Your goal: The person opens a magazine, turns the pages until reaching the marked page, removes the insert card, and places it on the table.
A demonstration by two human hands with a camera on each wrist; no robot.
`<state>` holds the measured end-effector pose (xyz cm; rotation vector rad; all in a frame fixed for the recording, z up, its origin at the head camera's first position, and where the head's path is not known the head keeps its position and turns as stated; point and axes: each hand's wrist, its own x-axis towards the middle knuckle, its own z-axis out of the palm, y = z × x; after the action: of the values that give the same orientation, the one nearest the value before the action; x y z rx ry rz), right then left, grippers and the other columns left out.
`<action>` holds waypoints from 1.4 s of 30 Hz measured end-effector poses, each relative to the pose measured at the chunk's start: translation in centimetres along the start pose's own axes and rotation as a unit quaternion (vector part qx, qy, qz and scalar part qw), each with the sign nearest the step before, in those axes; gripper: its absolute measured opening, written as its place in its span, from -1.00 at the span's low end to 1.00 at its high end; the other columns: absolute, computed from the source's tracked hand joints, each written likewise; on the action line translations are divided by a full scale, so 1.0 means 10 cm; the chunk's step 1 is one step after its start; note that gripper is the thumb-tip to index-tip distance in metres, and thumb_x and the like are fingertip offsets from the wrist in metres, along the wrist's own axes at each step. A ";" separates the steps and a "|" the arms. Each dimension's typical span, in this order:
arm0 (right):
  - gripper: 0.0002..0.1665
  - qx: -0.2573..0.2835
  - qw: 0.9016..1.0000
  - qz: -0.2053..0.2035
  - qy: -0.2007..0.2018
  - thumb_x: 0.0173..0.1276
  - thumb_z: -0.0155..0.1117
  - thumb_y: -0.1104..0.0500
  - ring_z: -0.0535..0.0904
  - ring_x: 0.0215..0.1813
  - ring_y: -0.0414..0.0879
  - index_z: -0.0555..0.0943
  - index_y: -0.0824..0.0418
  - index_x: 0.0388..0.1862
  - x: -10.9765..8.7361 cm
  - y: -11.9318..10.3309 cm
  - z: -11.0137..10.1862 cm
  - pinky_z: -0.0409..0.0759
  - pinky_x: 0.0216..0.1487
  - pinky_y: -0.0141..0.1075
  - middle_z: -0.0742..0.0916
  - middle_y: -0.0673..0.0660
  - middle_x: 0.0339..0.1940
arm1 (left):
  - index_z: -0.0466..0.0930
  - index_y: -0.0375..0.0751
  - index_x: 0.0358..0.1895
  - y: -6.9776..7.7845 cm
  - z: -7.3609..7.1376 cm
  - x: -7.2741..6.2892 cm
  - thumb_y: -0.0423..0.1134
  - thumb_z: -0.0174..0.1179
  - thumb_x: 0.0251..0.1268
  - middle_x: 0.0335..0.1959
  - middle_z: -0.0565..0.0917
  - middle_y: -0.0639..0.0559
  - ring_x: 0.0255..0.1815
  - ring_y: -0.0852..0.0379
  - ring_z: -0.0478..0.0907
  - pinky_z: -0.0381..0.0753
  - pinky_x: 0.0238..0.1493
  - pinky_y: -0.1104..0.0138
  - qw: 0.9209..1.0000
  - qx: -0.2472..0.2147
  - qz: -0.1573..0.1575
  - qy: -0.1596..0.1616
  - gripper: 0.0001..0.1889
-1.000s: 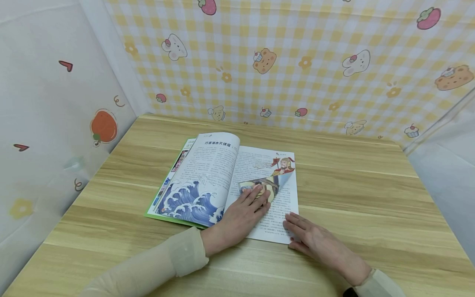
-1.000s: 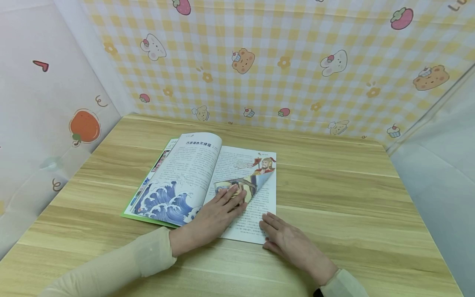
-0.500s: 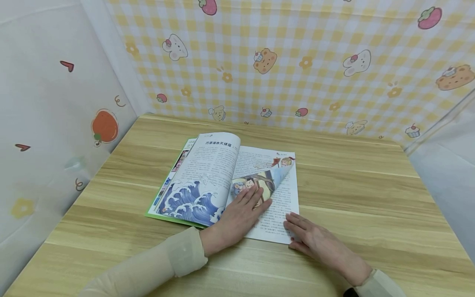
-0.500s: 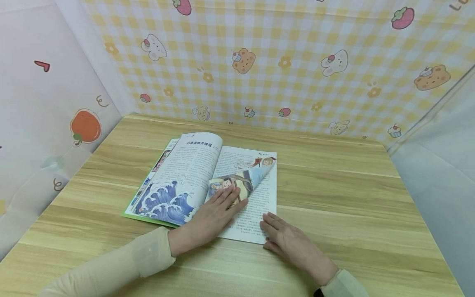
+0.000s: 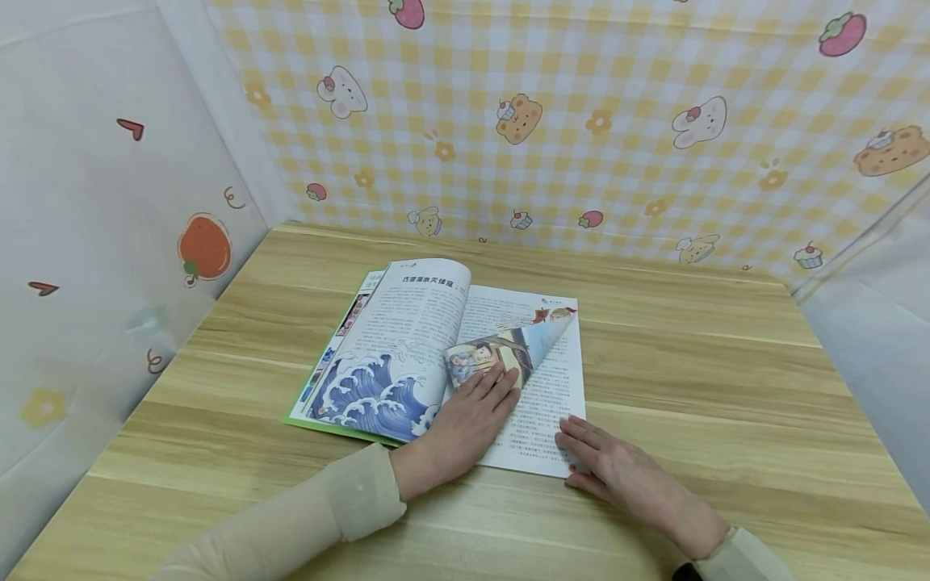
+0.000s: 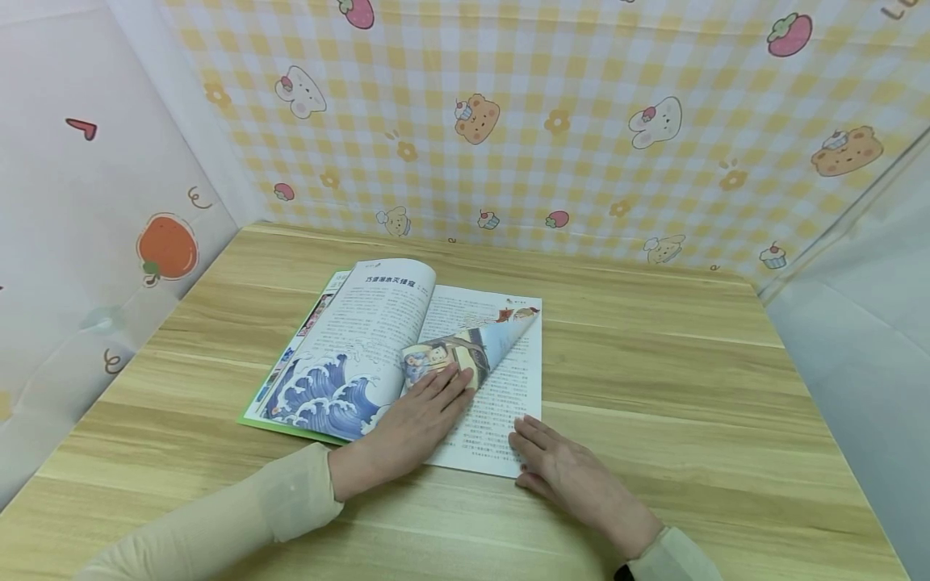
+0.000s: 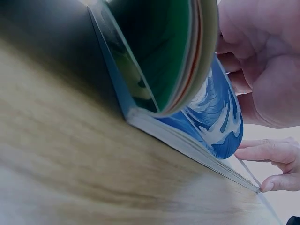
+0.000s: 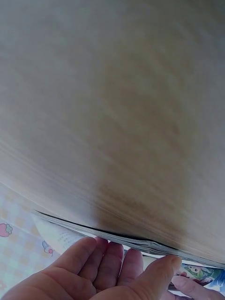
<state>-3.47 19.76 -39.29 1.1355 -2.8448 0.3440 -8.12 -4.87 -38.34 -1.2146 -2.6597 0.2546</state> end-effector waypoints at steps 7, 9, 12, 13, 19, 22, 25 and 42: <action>-0.44 -0.002 1.000 -0.002 0.007 0.11 0.41 0.11 0.55 0.16 0.14 0.58 0.35 0.07 0.00 0.00 0.00 0.62 -0.03 -0.12 0.62 0.28 0.13 | 0.30 -0.05 0.36 -0.02 0.01 -0.01 -0.38 -0.05 0.34 0.42 0.26 -0.11 0.46 -0.06 0.14 0.17 0.41 0.20 0.998 -0.048 -0.013 -0.022 -0.49; -0.44 -0.001 1.000 -0.003 0.007 0.11 0.41 0.11 0.55 0.16 0.14 0.58 0.35 0.07 0.00 -0.01 -0.01 0.62 -0.03 -0.12 0.62 0.28 0.13 | 0.35 -0.05 0.33 -0.03 0.01 -0.02 -0.37 -0.04 0.32 0.42 0.27 -0.10 0.45 -0.06 0.15 0.19 0.39 0.21 0.999 -0.033 -0.014 -0.010 -0.51; -0.44 0.000 1.000 -0.002 0.006 0.11 0.41 0.11 0.55 0.16 0.15 0.58 0.36 0.08 0.00 -0.01 -0.01 0.62 -0.03 -0.12 0.62 0.29 0.13 | 0.39 -0.10 0.28 -0.04 0.01 -0.03 -0.35 -0.04 0.32 0.42 0.27 -0.07 0.44 -0.04 0.16 0.21 0.38 0.23 1.000 -0.003 -0.014 0.003 -0.55; -0.44 0.000 1.000 -0.002 0.006 0.11 0.41 0.12 0.55 0.16 0.15 0.58 0.36 0.07 0.00 -0.01 -0.01 0.62 -0.03 -0.12 0.62 0.29 0.13 | 0.39 -0.12 0.29 -0.04 0.01 -0.03 -0.35 -0.04 0.33 0.42 0.26 -0.07 0.45 -0.04 0.16 0.21 0.38 0.23 1.000 0.002 -0.014 0.003 -0.55; -0.44 -0.003 1.000 -0.001 0.007 0.11 0.41 0.11 0.55 0.16 0.14 0.58 0.36 0.07 0.00 -0.01 0.00 0.62 -0.03 -0.12 0.62 0.29 0.13 | 0.26 -0.15 0.38 -0.08 0.01 -0.06 -0.03 0.01 0.39 0.45 0.20 -0.13 0.48 -0.06 0.07 0.16 0.42 0.19 0.999 -0.040 -0.029 -0.022 -0.44; -0.45 -0.001 1.000 0.001 0.003 0.12 0.41 0.12 0.55 0.16 0.15 0.58 0.35 0.07 0.00 -0.01 -0.01 0.62 -0.03 -0.12 0.62 0.29 0.13 | 0.19 0.00 0.43 -0.11 0.02 -0.08 0.00 0.03 0.38 0.47 0.15 -0.13 0.49 -0.07 0.03 0.14 0.42 0.16 0.997 -0.067 -0.041 -0.025 -0.41; -0.45 0.004 1.000 0.006 -0.006 0.15 0.39 0.12 0.54 0.18 0.15 0.57 0.35 0.09 -0.01 -0.02 -0.01 0.61 -0.03 -0.11 0.61 0.29 0.14 | 0.24 0.07 0.41 -0.15 0.03 -0.12 -0.08 0.05 0.39 0.47 0.14 -0.15 0.49 -0.09 0.05 0.15 0.42 0.15 0.996 -0.074 -0.049 -0.007 -0.46; -0.46 0.007 1.000 0.001 -0.003 0.17 0.38 0.13 0.52 0.20 0.16 0.55 0.36 0.10 -0.02 0.00 -0.02 0.59 0.01 -0.09 0.60 0.30 0.16 | 0.26 -0.04 0.40 -0.41 0.08 -0.35 -0.30 -0.02 0.41 0.48 0.08 -0.22 0.50 -0.18 -0.04 0.09 0.43 0.04 0.984 -0.136 -0.098 -0.056 -0.50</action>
<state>-3.33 19.89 -39.14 1.1374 -2.8545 0.3607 -9.06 -10.28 -38.55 -1.0217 -2.9615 -0.0779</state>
